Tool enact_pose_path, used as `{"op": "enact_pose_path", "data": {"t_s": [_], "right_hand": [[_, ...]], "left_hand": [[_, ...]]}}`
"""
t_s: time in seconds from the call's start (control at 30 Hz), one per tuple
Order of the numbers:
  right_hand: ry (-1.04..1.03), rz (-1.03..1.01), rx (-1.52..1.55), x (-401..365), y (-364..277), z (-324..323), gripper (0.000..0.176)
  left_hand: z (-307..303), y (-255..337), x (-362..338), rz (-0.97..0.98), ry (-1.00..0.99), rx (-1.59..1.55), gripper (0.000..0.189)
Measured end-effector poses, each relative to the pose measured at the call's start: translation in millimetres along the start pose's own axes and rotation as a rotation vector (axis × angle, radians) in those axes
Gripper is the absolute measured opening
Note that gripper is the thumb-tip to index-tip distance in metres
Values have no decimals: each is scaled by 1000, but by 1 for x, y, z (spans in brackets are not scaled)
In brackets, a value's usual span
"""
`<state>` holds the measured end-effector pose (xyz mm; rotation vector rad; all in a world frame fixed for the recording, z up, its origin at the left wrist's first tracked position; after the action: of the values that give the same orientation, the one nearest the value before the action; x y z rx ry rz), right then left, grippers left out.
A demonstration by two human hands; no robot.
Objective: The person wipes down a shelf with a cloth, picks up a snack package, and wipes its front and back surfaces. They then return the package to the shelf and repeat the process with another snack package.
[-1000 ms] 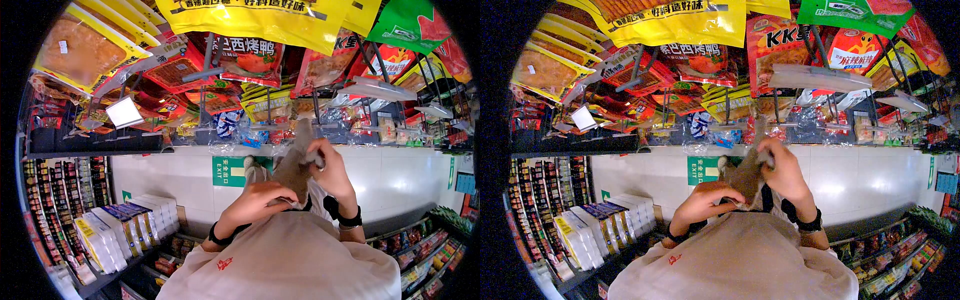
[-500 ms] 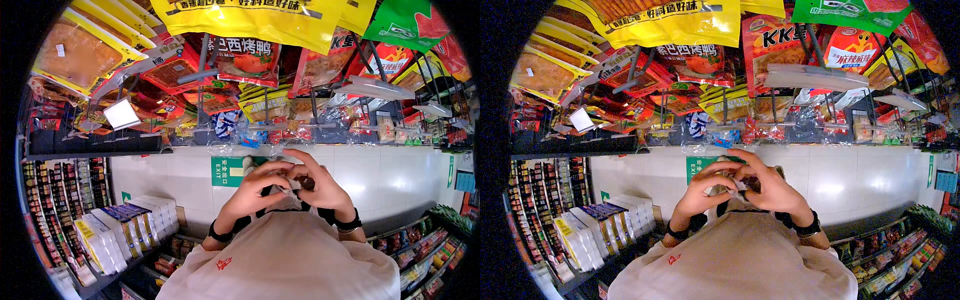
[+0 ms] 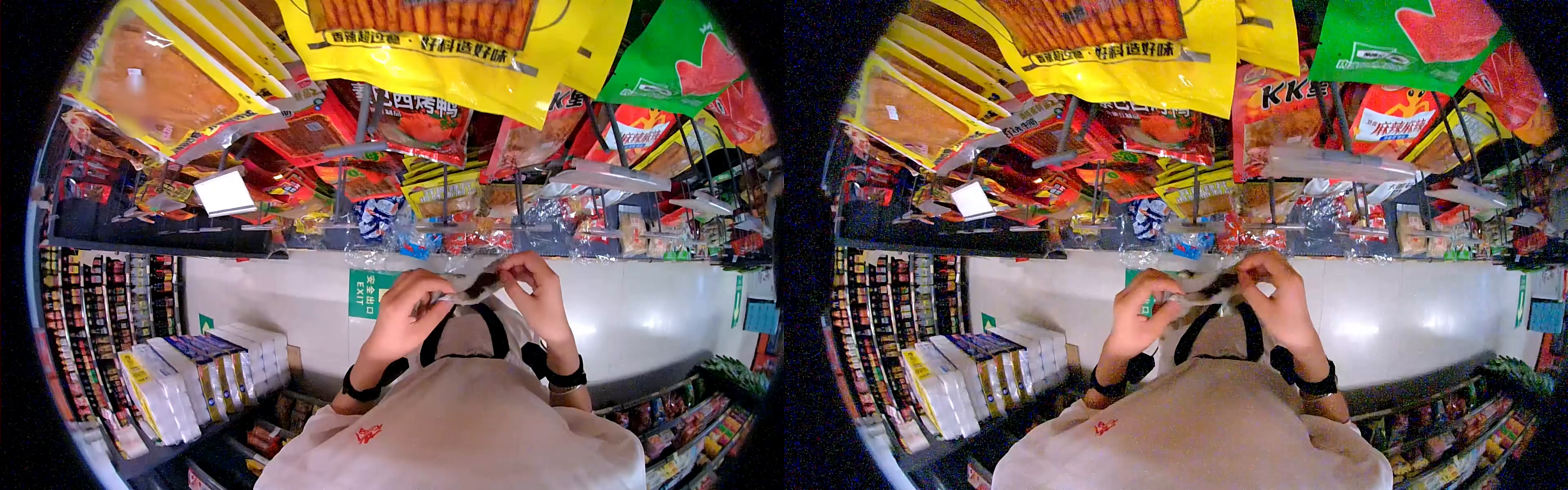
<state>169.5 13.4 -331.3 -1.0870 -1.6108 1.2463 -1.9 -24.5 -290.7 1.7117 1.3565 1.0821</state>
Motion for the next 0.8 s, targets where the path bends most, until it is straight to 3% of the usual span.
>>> {"op": "enact_pose_path", "data": {"t_s": [0.1, 0.17, 0.27, 0.3, 0.37, 0.43, 0.5, 0.57, 0.6, 0.7, 0.8], "right_hand": [[-76, 126, 145, -1, 9, 5, 14], [-52, 91, 193, 3, 5, 12, 12], [210, -120, -113, 9, -4, -2, 8], [209, -126, -115, 7, -1, -7, 8], [175, 80, 181, 1, 18, -15, 7], [205, 147, 187, -5, 17, -19, 8], [-71, 239, 156, -13, 26, -11, 12], [-169, 260, 197, -16, 20, -2, 15], [-267, 279, 238, -18, 17, 7, 20], [-234, 255, 394, -16, 22, 27, 27], [-337, 218, 451, -16, 36, 52, 36]], "left_hand": [[-7, 6, 4, -36, 48, -81, 19], [-5, 17, 8, -37, 34, -62, 19], [-3, 20, 10, -77, 49, -54, 19], [-3, 17, 9, -120, 79, -72, 18], [-6, 9, 5, -148, 130, -132, 17], [-15, 4, 3, -250, 151, -128, 18], [-15, -1, -1, -263, 166, -202, 19], [-12, 1, -4, -282, 118, -200, 20], [-8, 10, -2, -174, 101, -169, 19], [12, 17, -3, -94, -9, -197, 19], [32, 28, -3, -100, -135, -126, 21]]}}
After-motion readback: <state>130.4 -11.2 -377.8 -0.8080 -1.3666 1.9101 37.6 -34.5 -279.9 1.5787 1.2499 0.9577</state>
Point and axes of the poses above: each hand's wrist, its own x-axis towards the middle knuckle, its own z-axis out of the palm, y = z × x, the point moved 6 cm from there along x, towards the middle knuckle, and after that the axes turned 5 degrees about -z, right-handed, at the moved point
